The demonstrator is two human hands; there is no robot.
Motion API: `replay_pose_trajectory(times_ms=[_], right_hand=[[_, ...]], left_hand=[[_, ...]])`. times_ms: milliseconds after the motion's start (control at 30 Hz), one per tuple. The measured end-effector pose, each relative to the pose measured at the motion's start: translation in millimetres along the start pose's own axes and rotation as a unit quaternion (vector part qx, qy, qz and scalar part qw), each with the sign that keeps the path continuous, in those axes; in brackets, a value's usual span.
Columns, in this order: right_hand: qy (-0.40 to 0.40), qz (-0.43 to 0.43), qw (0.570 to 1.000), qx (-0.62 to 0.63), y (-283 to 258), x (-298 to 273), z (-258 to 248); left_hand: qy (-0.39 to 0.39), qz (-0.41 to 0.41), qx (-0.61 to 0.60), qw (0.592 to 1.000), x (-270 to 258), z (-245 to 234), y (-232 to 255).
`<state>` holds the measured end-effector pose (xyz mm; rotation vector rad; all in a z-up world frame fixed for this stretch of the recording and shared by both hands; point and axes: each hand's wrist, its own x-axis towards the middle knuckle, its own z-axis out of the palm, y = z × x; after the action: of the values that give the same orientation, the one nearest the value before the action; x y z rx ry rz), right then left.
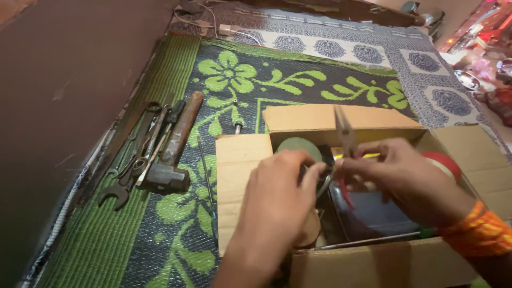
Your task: The person organizes various tools and containers into a cardboard box. They place a green container, a red container, a screwdriver, a wrench, a hammer, and other tools into the box, then close the flaps.
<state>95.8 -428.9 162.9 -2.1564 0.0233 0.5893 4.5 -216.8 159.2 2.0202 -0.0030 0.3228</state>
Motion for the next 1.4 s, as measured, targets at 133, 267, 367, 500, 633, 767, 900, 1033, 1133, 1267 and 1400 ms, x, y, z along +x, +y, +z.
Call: replay_pose_trajectory(times_ms=[133,267,367,500,633,767,900,1033,1133,1267,1400], right_hand=[[0.031,0.080,0.984,-0.154,47.6,35.1,9.4],[0.024,0.017,0.964,-0.264,89.6,63.7,27.7],[0.059,0.052,0.938,-0.339,102.8,68.3,38.8],[0.027,0.054,0.928,-0.367,92.3,67.7,40.3],[0.004,0.061,0.932,-0.356,78.2,68.9,40.8],[0.021,0.037,0.981,-0.191,81.0,63.8,42.5],[0.012,0.057,0.984,-0.171,87.7,59.0,43.5],[-0.015,0.011,0.963,-0.269,85.4,54.2,44.5],[0.065,-0.005,0.922,-0.382,76.2,47.5,51.2],[0.069,0.005,0.917,-0.393,61.2,37.1,62.8],[0.057,-0.001,0.876,-0.479,50.2,27.8,61.9]], left_hand=[[-0.019,-0.027,0.018,0.999,5.9,-10.4,-5.5],[-0.026,-0.038,0.076,0.996,6.9,-15.1,-8.8],[0.003,-0.008,0.129,0.992,4.3,-13.4,-10.1],[0.028,-0.011,0.117,0.993,5.2,-12.6,-13.6],[0.021,-0.018,0.144,0.989,8.7,-15.1,-18.9],[0.019,-0.021,0.155,0.988,8.4,-13.6,-20.8],[0.036,-0.008,0.140,0.989,7.1,-15.0,-25.4],[0.031,-0.026,0.126,0.991,10.2,-19.9,-28.9],[0.047,-0.022,0.130,0.990,11.7,-22.2,-28.3],[0.036,-0.036,0.130,0.990,9.5,-22.5,-30.3],[0.042,-0.031,0.135,0.990,9.9,-20.6,-28.9]])
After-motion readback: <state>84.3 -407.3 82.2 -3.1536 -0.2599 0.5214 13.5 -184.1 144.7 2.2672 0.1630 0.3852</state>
